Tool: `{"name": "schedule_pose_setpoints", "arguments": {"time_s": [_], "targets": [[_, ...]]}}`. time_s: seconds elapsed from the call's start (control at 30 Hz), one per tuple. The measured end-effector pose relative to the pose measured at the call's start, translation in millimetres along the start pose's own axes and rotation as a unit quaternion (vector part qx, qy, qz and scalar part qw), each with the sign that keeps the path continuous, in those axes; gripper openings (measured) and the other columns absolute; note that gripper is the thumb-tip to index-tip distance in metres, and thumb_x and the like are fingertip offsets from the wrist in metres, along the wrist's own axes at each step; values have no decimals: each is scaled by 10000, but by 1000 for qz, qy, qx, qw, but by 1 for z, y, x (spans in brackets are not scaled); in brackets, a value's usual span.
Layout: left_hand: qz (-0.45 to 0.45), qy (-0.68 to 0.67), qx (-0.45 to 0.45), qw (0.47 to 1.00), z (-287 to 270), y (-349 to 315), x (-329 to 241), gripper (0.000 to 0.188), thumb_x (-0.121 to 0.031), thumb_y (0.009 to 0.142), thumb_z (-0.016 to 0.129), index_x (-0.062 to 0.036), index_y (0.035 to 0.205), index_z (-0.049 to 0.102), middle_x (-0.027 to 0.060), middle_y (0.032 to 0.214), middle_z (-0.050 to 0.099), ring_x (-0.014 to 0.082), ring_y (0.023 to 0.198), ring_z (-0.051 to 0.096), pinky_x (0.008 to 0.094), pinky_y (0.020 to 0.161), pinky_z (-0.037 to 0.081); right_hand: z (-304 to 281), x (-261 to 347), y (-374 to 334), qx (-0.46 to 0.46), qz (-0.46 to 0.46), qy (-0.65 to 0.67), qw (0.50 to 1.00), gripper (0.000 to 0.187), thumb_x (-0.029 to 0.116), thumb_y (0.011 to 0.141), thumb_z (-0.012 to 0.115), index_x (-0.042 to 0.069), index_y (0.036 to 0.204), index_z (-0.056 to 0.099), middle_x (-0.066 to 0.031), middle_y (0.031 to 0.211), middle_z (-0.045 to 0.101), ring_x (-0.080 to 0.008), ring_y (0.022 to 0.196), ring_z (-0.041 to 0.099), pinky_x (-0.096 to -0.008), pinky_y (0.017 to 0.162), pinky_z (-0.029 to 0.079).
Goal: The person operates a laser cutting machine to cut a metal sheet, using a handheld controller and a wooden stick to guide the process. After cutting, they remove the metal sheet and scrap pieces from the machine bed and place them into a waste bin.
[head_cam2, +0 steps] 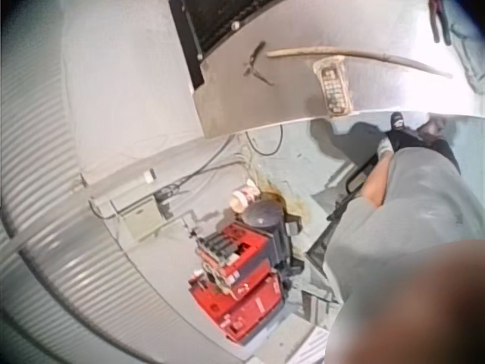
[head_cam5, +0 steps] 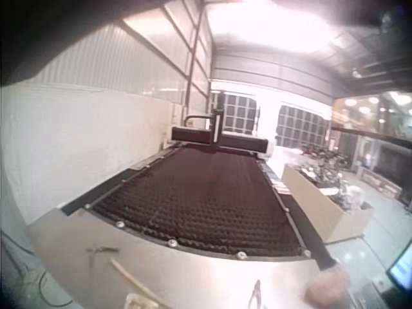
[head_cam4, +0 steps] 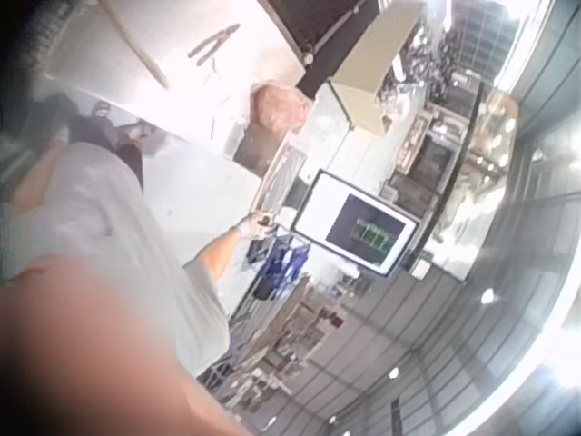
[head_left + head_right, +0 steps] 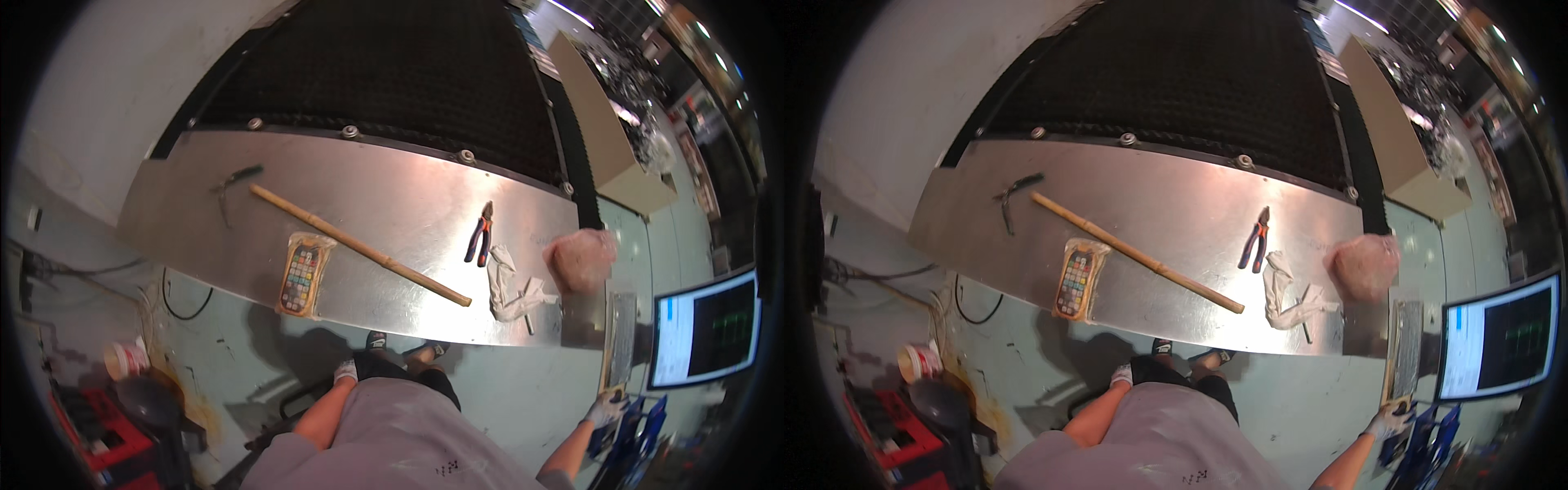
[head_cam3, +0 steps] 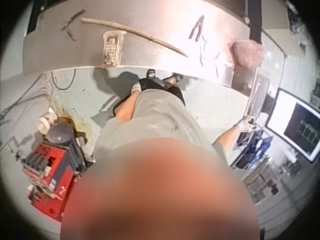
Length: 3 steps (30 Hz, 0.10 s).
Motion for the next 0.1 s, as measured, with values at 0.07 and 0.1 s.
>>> {"name": "schedule_pose_setpoints", "arguments": {"time_s": [0.07,0.1], "targets": [[32,-5,-43,999,4,4,0,664,-580,1126,333,-168,1552,633,187,1662,536,297,1547,517,476,1273,413,10,-11,5,67,67,-23,995,857,557,973,674,8,1611,516,-356,1560,552,-496,1399,582,-535,1180,485],[54,-14,-70,996,5,5,2,668,-628,1102,385,-203,1544,649,170,1657,551,280,1539,530,471,1285,401,15,2,12,63,42,-14,997,857,557,973,674,8,1611,516,-356,1560,552,-496,1399,582,-535,1180,485]]}}
Point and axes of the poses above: each hand's wrist, its own y-axis towards the middle knuckle, its own z-axis out of the palm, x = y × z, the point moved 9 cm from there along y, towards the middle knuckle
